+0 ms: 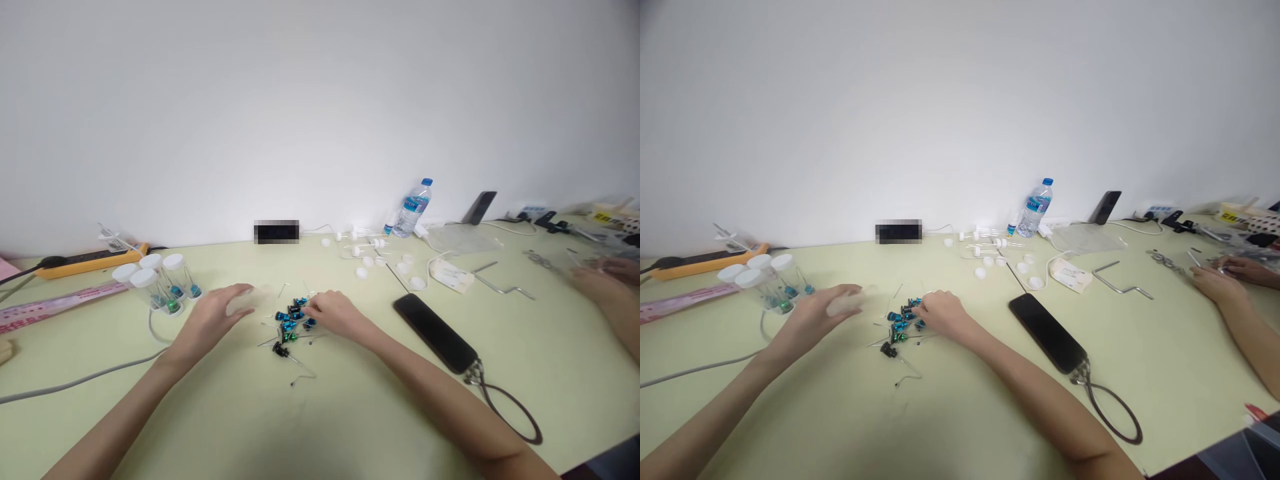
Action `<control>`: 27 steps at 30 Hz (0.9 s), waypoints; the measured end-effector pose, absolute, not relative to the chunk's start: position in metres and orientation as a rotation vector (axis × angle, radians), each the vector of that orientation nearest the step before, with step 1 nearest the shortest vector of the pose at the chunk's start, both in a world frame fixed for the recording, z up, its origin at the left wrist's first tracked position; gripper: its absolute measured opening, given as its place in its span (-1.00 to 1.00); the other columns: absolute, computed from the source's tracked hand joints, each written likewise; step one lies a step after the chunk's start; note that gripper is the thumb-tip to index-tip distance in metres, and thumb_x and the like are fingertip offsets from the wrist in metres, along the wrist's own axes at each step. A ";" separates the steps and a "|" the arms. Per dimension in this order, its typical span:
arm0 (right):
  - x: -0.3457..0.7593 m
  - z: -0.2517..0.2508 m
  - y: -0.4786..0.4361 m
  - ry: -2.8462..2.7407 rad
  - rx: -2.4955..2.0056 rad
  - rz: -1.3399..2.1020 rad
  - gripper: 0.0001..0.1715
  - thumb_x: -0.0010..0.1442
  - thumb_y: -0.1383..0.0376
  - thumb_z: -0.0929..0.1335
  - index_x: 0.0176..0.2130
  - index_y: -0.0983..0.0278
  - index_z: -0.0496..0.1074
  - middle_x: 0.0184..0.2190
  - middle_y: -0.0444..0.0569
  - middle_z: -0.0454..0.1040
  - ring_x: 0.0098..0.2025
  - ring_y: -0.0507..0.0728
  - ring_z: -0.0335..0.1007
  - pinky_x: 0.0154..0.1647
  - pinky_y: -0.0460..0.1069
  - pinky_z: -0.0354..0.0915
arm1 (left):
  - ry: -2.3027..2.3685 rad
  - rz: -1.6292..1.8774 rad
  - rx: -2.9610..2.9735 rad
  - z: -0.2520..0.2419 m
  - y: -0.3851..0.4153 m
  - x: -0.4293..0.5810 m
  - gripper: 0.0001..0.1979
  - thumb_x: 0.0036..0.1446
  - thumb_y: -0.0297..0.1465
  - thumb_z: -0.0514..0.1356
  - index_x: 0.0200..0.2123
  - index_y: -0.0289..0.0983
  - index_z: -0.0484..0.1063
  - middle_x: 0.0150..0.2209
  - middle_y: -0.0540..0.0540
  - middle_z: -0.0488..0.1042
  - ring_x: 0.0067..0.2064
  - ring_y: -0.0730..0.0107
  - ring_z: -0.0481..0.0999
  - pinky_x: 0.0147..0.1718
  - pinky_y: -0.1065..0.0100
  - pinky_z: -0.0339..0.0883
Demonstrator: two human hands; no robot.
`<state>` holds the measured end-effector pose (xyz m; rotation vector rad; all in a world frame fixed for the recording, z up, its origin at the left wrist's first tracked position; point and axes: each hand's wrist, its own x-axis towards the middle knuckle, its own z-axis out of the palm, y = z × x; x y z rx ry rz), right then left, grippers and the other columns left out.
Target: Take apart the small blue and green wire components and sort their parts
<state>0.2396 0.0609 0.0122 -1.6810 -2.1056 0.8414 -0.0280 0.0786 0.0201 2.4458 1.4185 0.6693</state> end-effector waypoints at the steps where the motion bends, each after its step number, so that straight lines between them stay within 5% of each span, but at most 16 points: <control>1: 0.236 0.016 0.057 -2.102 -1.679 0.747 -0.63 0.22 0.23 0.27 -0.59 0.28 0.30 -0.53 -0.02 0.41 -0.35 0.15 0.37 -0.29 -0.01 0.16 | 1.375 0.692 2.221 0.022 0.076 -0.024 -0.70 0.10 -0.27 0.20 -0.08 -0.18 0.39 -0.05 -0.16 0.53 0.00 0.06 0.48 0.04 0.05 0.30; 5: 0.221 0.033 0.038 -2.052 -1.345 0.568 -0.85 0.28 0.21 0.26 -0.18 0.22 0.33 -0.19 -0.03 0.39 -0.32 0.04 0.37 -0.27 -0.05 0.23 | 1.105 0.685 1.634 0.028 0.064 -0.008 -0.56 -0.04 -0.22 0.31 -0.07 -0.20 0.36 -0.06 -0.16 0.53 -0.01 0.14 0.50 -0.03 0.19 0.38; 9: 0.212 0.045 0.020 -2.095 -1.109 0.571 -0.69 0.27 0.18 0.29 0.00 0.17 0.27 -0.04 -0.01 0.29 -0.33 -0.01 0.35 -0.30 -0.08 0.28 | 1.012 0.604 1.556 0.027 0.051 0.003 -0.51 -0.10 -0.27 0.35 -0.07 -0.19 0.32 -0.16 -0.13 0.56 -0.10 0.12 0.55 -0.15 0.17 0.42; 17: 0.208 0.041 0.014 -2.288 -1.052 0.515 -0.76 0.32 0.28 0.21 -0.13 0.16 0.43 -0.30 -0.07 0.51 -0.29 0.07 0.41 -0.25 -0.06 0.24 | 0.998 0.539 1.910 0.024 0.030 0.012 -0.52 0.02 -0.24 0.26 0.00 -0.04 0.16 -0.22 -0.02 0.58 -0.20 0.19 0.57 -0.22 0.17 0.42; 22: 0.246 0.063 0.042 -1.993 -1.178 0.606 -0.78 0.25 0.25 0.25 -0.28 0.23 0.47 -0.37 -0.07 0.54 -0.38 0.07 0.41 -0.31 -0.07 0.25 | 1.222 0.734 2.149 0.043 0.045 -0.011 -0.31 0.01 -0.14 0.25 0.16 -0.12 0.04 0.15 -0.27 0.34 0.10 -0.01 0.40 -0.07 0.08 0.35; 27: 0.351 0.087 0.083 -1.446 -1.646 0.017 -0.72 0.18 0.19 0.26 -0.28 0.31 0.46 -0.42 -0.03 0.52 -0.56 0.03 0.29 -0.42 -0.06 0.18 | 2.019 1.140 2.347 0.075 0.079 -0.072 -0.48 0.14 -0.07 0.08 0.07 -0.25 0.22 0.05 -0.24 0.38 0.12 -0.04 0.31 0.07 0.02 0.18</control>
